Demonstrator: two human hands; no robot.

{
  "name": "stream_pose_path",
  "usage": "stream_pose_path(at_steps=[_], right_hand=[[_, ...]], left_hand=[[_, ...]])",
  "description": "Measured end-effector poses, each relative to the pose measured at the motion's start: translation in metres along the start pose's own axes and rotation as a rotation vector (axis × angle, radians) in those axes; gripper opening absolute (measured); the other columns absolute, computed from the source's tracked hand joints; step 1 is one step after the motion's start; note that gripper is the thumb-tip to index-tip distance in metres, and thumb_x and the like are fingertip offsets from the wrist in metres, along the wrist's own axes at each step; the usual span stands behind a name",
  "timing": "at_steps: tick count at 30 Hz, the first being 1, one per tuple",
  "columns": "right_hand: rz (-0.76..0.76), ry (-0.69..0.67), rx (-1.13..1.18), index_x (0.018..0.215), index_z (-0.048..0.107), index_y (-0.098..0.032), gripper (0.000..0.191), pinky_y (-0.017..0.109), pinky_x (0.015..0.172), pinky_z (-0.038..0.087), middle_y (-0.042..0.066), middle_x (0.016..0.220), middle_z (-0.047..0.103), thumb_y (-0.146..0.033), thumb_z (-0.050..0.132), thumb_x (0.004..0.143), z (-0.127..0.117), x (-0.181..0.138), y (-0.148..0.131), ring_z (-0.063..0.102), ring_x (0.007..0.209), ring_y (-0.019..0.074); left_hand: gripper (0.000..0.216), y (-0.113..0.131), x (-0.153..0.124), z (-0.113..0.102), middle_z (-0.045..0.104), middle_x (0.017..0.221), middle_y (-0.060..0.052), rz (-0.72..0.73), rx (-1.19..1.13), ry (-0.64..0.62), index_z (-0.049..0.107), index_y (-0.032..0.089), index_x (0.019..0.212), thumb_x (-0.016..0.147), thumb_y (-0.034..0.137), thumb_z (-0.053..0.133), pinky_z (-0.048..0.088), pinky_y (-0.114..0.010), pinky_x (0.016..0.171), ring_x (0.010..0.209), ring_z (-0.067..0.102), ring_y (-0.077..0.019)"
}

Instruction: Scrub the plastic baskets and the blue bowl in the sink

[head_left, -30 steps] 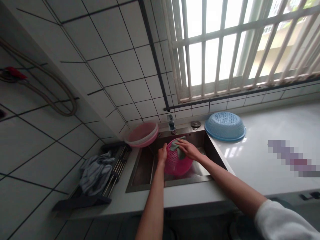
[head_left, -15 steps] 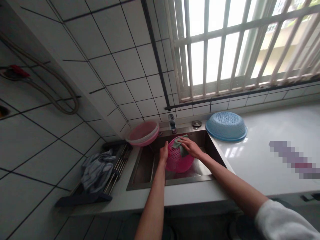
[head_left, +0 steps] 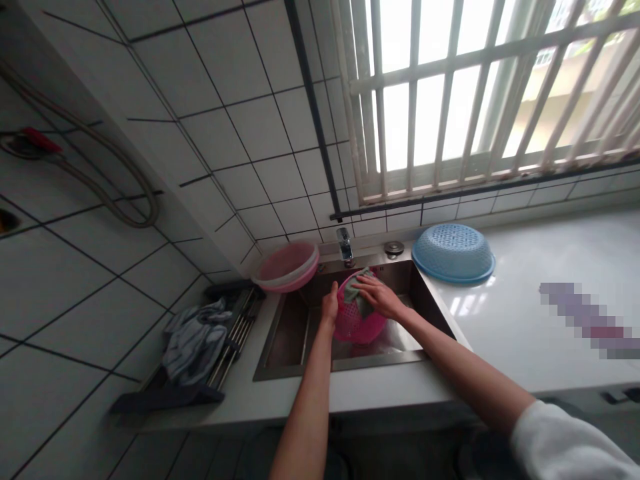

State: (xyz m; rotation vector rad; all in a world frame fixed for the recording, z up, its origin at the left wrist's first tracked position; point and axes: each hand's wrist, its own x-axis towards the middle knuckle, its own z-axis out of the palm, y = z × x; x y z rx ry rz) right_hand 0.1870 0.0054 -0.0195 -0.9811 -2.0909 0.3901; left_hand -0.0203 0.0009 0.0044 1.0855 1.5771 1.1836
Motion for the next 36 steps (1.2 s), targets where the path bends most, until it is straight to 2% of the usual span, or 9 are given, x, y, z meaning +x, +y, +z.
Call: stream_pose_path(at_steps=[2, 4, 8, 10, 17, 21, 24, 31, 36], right_hand=[[0.142, 0.077, 0.031, 0.147, 0.063, -0.031, 0.043, 0.049, 0.118, 0.046, 0.006, 0.154, 0.058, -0.037, 0.042, 0.109, -0.003, 0.0, 0.014, 0.055, 0.142, 0.0259], [0.146, 0.091, 0.008, 0.148, 0.061, -0.031, 0.043, 0.052, 0.119, 0.045, 0.006, 0.153, 0.058, -0.036, 0.043, 0.109, -0.001, -0.001, 0.012, 0.054, 0.143, 0.0268], [-0.146, -0.071, -0.095, 0.148, 0.06, -0.036, 0.042, 0.063, 0.126, 0.03, 0.004, 0.157, 0.055, -0.033, 0.053, 0.107, 0.009, -0.003, -0.022, 0.039, 0.153, 0.0308], [-0.206, -0.119, -0.096, 0.146, 0.062, -0.037, 0.04, 0.063, 0.126, 0.029, 0.002, 0.157, 0.055, -0.034, 0.053, 0.107, 0.009, -0.002, -0.029, 0.039, 0.154, 0.0305], [0.114, 0.027, -0.017, 0.15, 0.059, -0.026, 0.045, 0.054, 0.121, 0.042, 0.01, 0.156, 0.055, -0.035, 0.042, 0.11, -0.004, 0.0, 0.004, 0.05, 0.147, 0.0286], [-0.138, -0.096, -0.1, 0.146, 0.062, -0.035, 0.041, 0.063, 0.127, 0.026, 0.002, 0.158, 0.054, -0.034, 0.051, 0.107, 0.008, -0.004, -0.026, 0.037, 0.155, 0.0314], [-0.257, -0.179, -0.101, 0.143, 0.065, -0.038, 0.038, 0.062, 0.128, 0.023, 0.0, 0.157, 0.055, -0.034, 0.053, 0.107, 0.012, -0.005, -0.041, 0.035, 0.156, 0.0304], [0.14, 0.053, 0.034, 0.151, 0.059, -0.024, 0.049, 0.054, 0.126, 0.035, 0.01, 0.159, 0.051, -0.044, 0.04, 0.11, -0.009, 0.0, 0.015, 0.044, 0.151, 0.0283], [0.21, 0.019, 0.051, 0.153, 0.056, -0.021, 0.052, 0.05, 0.125, 0.036, 0.013, 0.16, 0.049, -0.045, 0.043, 0.108, 0.0, -0.002, 0.025, 0.045, 0.151, 0.0285]], left_hand=[[0.08, -0.001, -0.001, 0.0, 0.047, 0.05, 0.0, -0.004, -0.004, -0.008, 0.053, 0.022, 0.053, 0.063, 0.101, 0.054, 0.033, -0.031, 0.055, 0.055, 0.044, -0.0159], [0.08, -0.002, 0.0, -0.001, 0.044, 0.049, 0.001, -0.004, -0.007, -0.01, 0.05, 0.022, 0.053, 0.063, 0.102, 0.053, 0.031, -0.031, 0.054, 0.053, 0.041, -0.0148], [0.085, -0.003, 0.002, -0.005, 0.045, 0.053, 0.002, 0.037, 0.026, 0.008, 0.05, 0.022, 0.054, 0.053, 0.107, 0.049, 0.028, -0.03, 0.055, 0.056, 0.04, -0.0144], [0.088, -0.002, 0.003, -0.004, 0.048, 0.055, 0.001, 0.051, 0.032, 0.009, 0.051, 0.021, 0.055, 0.05, 0.109, 0.047, 0.029, -0.029, 0.056, 0.059, 0.041, -0.0144], [0.085, -0.003, 0.002, -0.001, 0.044, 0.051, 0.002, 0.003, 0.01, -0.011, 0.048, 0.023, 0.053, 0.053, 0.108, 0.048, 0.028, -0.03, 0.054, 0.054, 0.038, -0.0134], [0.086, -0.005, 0.006, -0.005, 0.049, 0.054, 0.001, 0.014, -0.012, 0.024, 0.053, 0.021, 0.055, 0.049, 0.107, 0.051, 0.032, -0.03, 0.056, 0.058, 0.042, -0.0146], [0.089, -0.007, 0.008, -0.004, 0.056, 0.061, -0.001, 0.033, -0.022, 0.032, 0.06, 0.019, 0.059, 0.046, 0.106, 0.054, 0.036, -0.03, 0.061, 0.065, 0.048, -0.017], [0.08, -0.019, 0.011, 0.004, 0.053, 0.059, 0.001, 0.092, -0.009, -0.08, 0.062, 0.018, 0.065, 0.064, 0.098, 0.058, 0.033, -0.028, 0.058, 0.058, 0.044, -0.0139], [0.057, -0.017, 0.013, 0.003, 0.059, 0.067, -0.002, 0.264, 0.111, -0.072, 0.061, 0.019, 0.07, 0.089, 0.072, 0.054, 0.043, -0.03, 0.066, 0.067, 0.055, -0.018]])
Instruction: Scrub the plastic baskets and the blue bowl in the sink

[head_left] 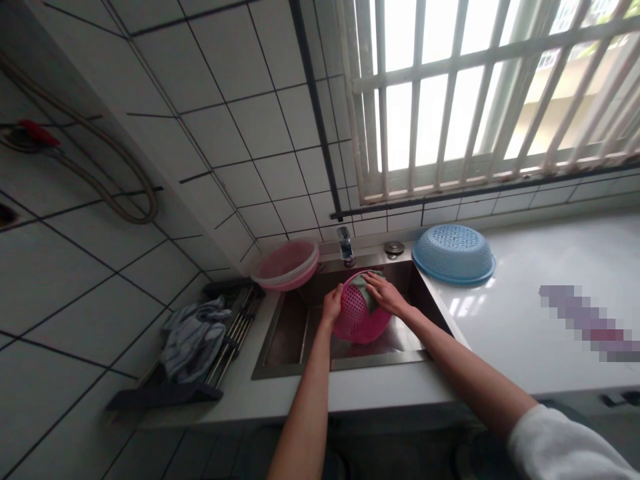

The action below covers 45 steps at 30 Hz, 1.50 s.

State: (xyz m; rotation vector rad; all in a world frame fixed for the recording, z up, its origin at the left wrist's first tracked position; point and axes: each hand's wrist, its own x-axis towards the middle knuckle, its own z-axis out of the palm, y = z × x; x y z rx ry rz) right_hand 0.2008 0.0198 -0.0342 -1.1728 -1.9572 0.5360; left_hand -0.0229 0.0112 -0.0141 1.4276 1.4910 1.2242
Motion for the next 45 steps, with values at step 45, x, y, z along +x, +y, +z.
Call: stream_pose_path(at_steps=[45], right_hand=[[-0.436, -0.196, -0.214, 0.147, 0.061, -0.036, 0.042, 0.059, 0.129, 0.022, 0.002, 0.158, 0.054, -0.043, 0.053, 0.107, 0.017, -0.017, -0.068, 0.036, 0.155, 0.0293]], left_hand=[[0.065, 0.005, -0.002, -0.006, 0.075, 0.081, -0.008, -0.255, -0.243, 0.133, 0.079, 0.013, 0.081, 0.061, 0.075, 0.079, 0.047, -0.031, 0.074, 0.083, 0.065, -0.0228]])
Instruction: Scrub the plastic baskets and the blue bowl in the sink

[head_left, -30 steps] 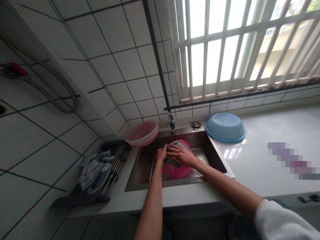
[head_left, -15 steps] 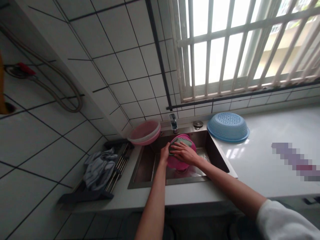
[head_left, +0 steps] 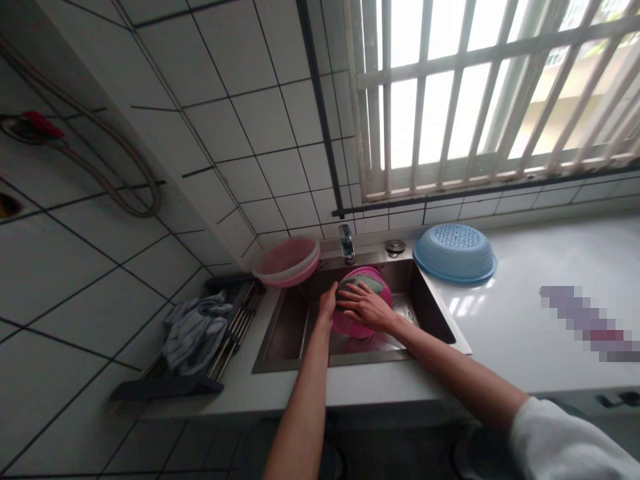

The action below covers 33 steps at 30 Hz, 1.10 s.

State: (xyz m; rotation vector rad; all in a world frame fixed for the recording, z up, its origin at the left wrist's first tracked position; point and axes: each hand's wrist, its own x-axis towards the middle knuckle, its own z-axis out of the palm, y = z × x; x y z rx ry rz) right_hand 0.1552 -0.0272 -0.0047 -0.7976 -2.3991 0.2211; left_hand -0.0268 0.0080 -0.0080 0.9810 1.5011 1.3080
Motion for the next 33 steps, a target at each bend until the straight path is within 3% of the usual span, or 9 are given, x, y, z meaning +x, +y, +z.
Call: stream_pose_path(at_steps=[5, 7, 11, 15, 22, 26, 28, 30, 33], right_hand=[[0.269, 0.172, 0.083, 0.152, 0.057, -0.029, 0.047, 0.056, 0.126, 0.033, 0.008, 0.16, 0.05, -0.04, 0.043, 0.109, -0.007, -0.009, 0.044, 0.044, 0.15, 0.0287], [0.335, 0.208, 0.071, 0.155, 0.053, -0.028, 0.049, 0.059, 0.125, 0.033, 0.009, 0.162, 0.047, -0.039, 0.044, 0.108, -0.005, -0.012, 0.048, 0.041, 0.152, 0.0306], [0.113, 0.074, -0.022, 0.148, 0.061, -0.035, 0.044, 0.063, 0.129, 0.021, 0.003, 0.161, 0.05, -0.033, 0.053, 0.105, 0.003, -0.007, 0.02, 0.031, 0.157, 0.0315], [0.006, 0.02, 0.003, 0.143, 0.065, -0.036, 0.041, 0.06, 0.13, 0.021, 0.001, 0.157, 0.055, -0.029, 0.053, 0.105, 0.002, -0.001, 0.011, 0.042, 0.151, 0.0276], [0.407, 0.241, 0.125, 0.153, 0.056, -0.027, 0.048, 0.059, 0.125, 0.034, 0.011, 0.161, 0.049, -0.036, 0.045, 0.107, -0.002, -0.014, 0.059, 0.044, 0.151, 0.0298], [0.143, 0.077, -0.015, 0.149, 0.059, -0.036, 0.045, 0.067, 0.128, 0.017, 0.002, 0.162, 0.049, -0.03, 0.051, 0.105, 0.007, -0.007, 0.028, 0.028, 0.159, 0.0326], [0.026, 0.01, -0.047, 0.145, 0.063, -0.039, 0.043, 0.066, 0.129, 0.013, -0.001, 0.159, 0.052, -0.028, 0.054, 0.104, 0.008, -0.002, 0.01, 0.029, 0.158, 0.0319], [-0.007, -0.001, -0.044, 0.144, 0.063, -0.04, 0.043, 0.065, 0.129, 0.015, -0.001, 0.158, 0.054, -0.027, 0.056, 0.104, 0.006, 0.001, 0.004, 0.033, 0.157, 0.0305], [0.068, 0.065, 0.008, 0.148, 0.06, -0.037, 0.044, 0.06, 0.129, 0.023, 0.002, 0.16, 0.052, -0.032, 0.056, 0.104, 0.0, -0.001, 0.021, 0.034, 0.156, 0.0295]], left_hand=[[0.064, 0.0, -0.006, 0.007, 0.073, 0.073, -0.008, -0.048, 0.014, -0.04, 0.077, 0.013, 0.077, 0.066, 0.076, 0.077, 0.045, -0.031, 0.068, 0.074, 0.064, -0.0218], [0.064, 0.0, -0.006, 0.006, 0.072, 0.072, -0.008, -0.057, 0.012, -0.054, 0.077, 0.013, 0.076, 0.066, 0.076, 0.077, 0.045, -0.031, 0.067, 0.072, 0.064, -0.0215], [0.064, -0.002, -0.002, 0.003, 0.076, 0.08, -0.009, -0.039, -0.02, -0.046, 0.079, 0.013, 0.082, 0.064, 0.075, 0.079, 0.047, -0.031, 0.07, 0.08, 0.067, -0.023], [0.066, -0.005, 0.002, 0.002, 0.078, 0.086, -0.011, -0.04, -0.026, -0.041, 0.079, 0.013, 0.084, 0.062, 0.076, 0.079, 0.048, -0.031, 0.071, 0.083, 0.068, -0.0236], [0.075, -0.01, 0.005, 0.003, 0.069, 0.067, -0.006, -0.061, 0.079, -0.044, 0.076, 0.012, 0.074, 0.059, 0.086, 0.072, 0.041, -0.031, 0.063, 0.067, 0.061, -0.0199], [0.071, -0.008, 0.005, 0.0, 0.074, 0.076, -0.009, -0.042, 0.032, -0.039, 0.078, 0.013, 0.079, 0.059, 0.082, 0.076, 0.045, -0.031, 0.067, 0.076, 0.064, -0.0223], [0.067, -0.006, 0.004, 0.0, 0.077, 0.085, -0.011, -0.025, -0.01, -0.043, 0.079, 0.014, 0.084, 0.061, 0.077, 0.079, 0.047, -0.031, 0.071, 0.083, 0.067, -0.0241], [0.065, -0.005, 0.002, 0.001, 0.077, 0.087, -0.012, -0.026, -0.018, -0.04, 0.08, 0.014, 0.086, 0.063, 0.074, 0.079, 0.049, -0.031, 0.072, 0.085, 0.068, -0.0247], [0.064, -0.005, 0.001, 0.004, 0.074, 0.077, -0.009, -0.042, 0.028, -0.034, 0.079, 0.013, 0.082, 0.067, 0.075, 0.076, 0.047, -0.031, 0.068, 0.077, 0.066, -0.0231]])
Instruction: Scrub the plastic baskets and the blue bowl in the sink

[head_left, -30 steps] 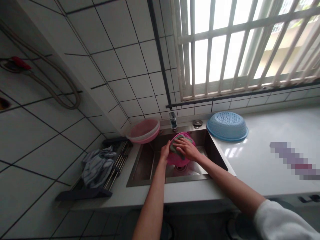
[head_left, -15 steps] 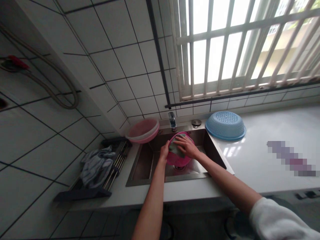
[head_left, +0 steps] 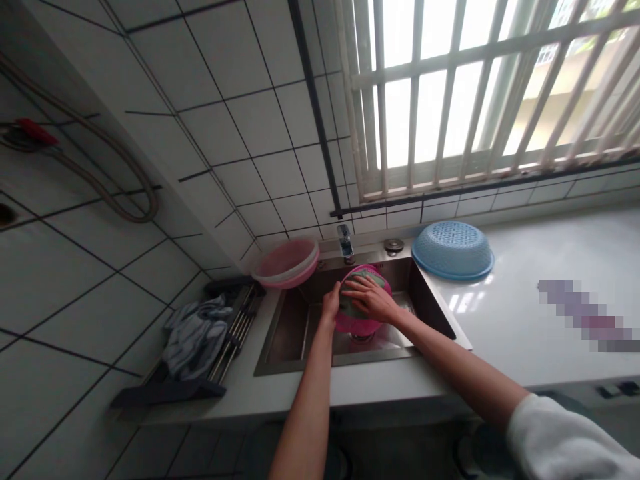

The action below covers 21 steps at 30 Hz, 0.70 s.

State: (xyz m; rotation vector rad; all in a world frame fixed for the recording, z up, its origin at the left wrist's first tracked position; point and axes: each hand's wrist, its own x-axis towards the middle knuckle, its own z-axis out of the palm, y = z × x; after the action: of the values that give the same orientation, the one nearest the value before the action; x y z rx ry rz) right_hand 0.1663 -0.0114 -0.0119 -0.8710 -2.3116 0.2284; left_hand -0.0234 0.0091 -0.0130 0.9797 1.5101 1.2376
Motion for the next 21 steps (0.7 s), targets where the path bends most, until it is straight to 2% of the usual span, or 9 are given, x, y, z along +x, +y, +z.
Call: stream_pose_path(at_steps=[4, 6, 8, 10, 12, 14, 16, 19, 21], right_hand=[[0.284, 0.122, 0.116, 0.152, 0.057, -0.028, 0.049, 0.058, 0.126, 0.033, 0.009, 0.162, 0.048, -0.042, 0.05, 0.106, -0.007, -0.009, 0.039, 0.039, 0.153, 0.031], [0.365, 0.137, 0.155, 0.154, 0.055, -0.025, 0.05, 0.056, 0.125, 0.036, 0.011, 0.162, 0.048, -0.041, 0.045, 0.107, -0.008, -0.012, 0.047, 0.044, 0.151, 0.0301], [0.298, 0.1, 0.139, 0.154, 0.054, -0.027, 0.049, 0.057, 0.125, 0.035, 0.009, 0.163, 0.047, -0.036, 0.045, 0.108, -0.006, -0.012, 0.04, 0.04, 0.153, 0.0298], [0.132, 0.041, 0.077, 0.153, 0.055, -0.033, 0.047, 0.061, 0.128, 0.028, 0.004, 0.163, 0.047, -0.031, 0.047, 0.107, -0.003, -0.009, 0.023, 0.031, 0.157, 0.0306], [-0.015, -0.008, 0.025, 0.151, 0.056, -0.038, 0.047, 0.063, 0.129, 0.023, 0.0, 0.161, 0.049, -0.028, 0.052, 0.105, -0.001, -0.006, 0.006, 0.028, 0.159, 0.0313], [-0.08, -0.027, 0.021, 0.149, 0.059, -0.039, 0.046, 0.063, 0.129, 0.023, 0.0, 0.16, 0.052, -0.028, 0.053, 0.105, 0.0, -0.003, 0.001, 0.03, 0.158, 0.0311], [-0.045, 0.001, 0.067, 0.147, 0.061, -0.036, 0.043, 0.061, 0.128, 0.028, 0.002, 0.159, 0.052, -0.031, 0.055, 0.105, -0.002, -0.003, 0.01, 0.035, 0.156, 0.0309], [0.136, 0.097, 0.147, 0.149, 0.06, -0.029, 0.046, 0.059, 0.125, 0.035, 0.009, 0.16, 0.051, -0.041, 0.055, 0.105, -0.005, -0.007, 0.034, 0.042, 0.152, 0.0314], [0.203, 0.118, 0.161, 0.151, 0.058, -0.026, 0.049, 0.058, 0.125, 0.035, 0.012, 0.161, 0.049, -0.044, 0.052, 0.106, -0.005, -0.009, 0.041, 0.044, 0.151, 0.0311]], left_hand=[[0.063, -0.002, 0.001, 0.002, 0.065, 0.063, -0.005, -0.004, 0.077, 0.02, 0.072, 0.015, 0.069, 0.07, 0.078, 0.072, 0.041, -0.03, 0.059, 0.065, 0.059, -0.0195], [0.064, -0.003, 0.003, 0.0, 0.061, 0.059, -0.004, -0.005, 0.114, 0.03, 0.069, 0.016, 0.063, 0.072, 0.08, 0.07, 0.039, -0.03, 0.057, 0.062, 0.056, -0.0189], [0.065, -0.004, 0.004, -0.004, 0.059, 0.057, -0.004, -0.012, 0.156, 0.042, 0.065, 0.017, 0.059, 0.074, 0.081, 0.068, 0.037, -0.03, 0.056, 0.061, 0.055, -0.0195], [0.066, -0.003, 0.005, -0.006, 0.06, 0.057, -0.005, -0.011, 0.193, 0.058, 0.066, 0.017, 0.06, 0.076, 0.081, 0.066, 0.038, -0.03, 0.056, 0.063, 0.058, -0.0211], [0.066, -0.002, 0.005, -0.008, 0.065, 0.062, -0.007, 0.007, 0.218, 0.063, 0.07, 0.016, 0.066, 0.078, 0.08, 0.064, 0.041, -0.03, 0.058, 0.069, 0.062, -0.0232], [0.066, 0.001, 0.004, -0.007, 0.069, 0.068, -0.008, 0.022, 0.26, 0.06, 0.074, 0.014, 0.073, 0.084, 0.079, 0.06, 0.043, -0.03, 0.061, 0.074, 0.066, -0.0252], [0.066, 0.005, 0.0, -0.006, 0.072, 0.073, -0.011, 0.014, 0.349, 0.047, 0.075, 0.014, 0.075, 0.092, 0.074, 0.052, 0.044, -0.031, 0.063, 0.079, 0.069, -0.0272], [0.063, 0.013, -0.009, -0.004, 0.076, 0.083, -0.016, 0.037, 0.571, 0.061, 0.076, 0.016, 0.078, 0.1, 0.065, 0.043, 0.045, -0.033, 0.069, 0.085, 0.072, -0.0305], [0.053, 0.018, -0.016, -0.004, 0.078, 0.095, -0.017, 0.168, 0.741, 0.176, 0.077, 0.018, 0.091, 0.102, 0.058, 0.043, 0.046, -0.035, 0.076, 0.094, 0.073, -0.0318]])
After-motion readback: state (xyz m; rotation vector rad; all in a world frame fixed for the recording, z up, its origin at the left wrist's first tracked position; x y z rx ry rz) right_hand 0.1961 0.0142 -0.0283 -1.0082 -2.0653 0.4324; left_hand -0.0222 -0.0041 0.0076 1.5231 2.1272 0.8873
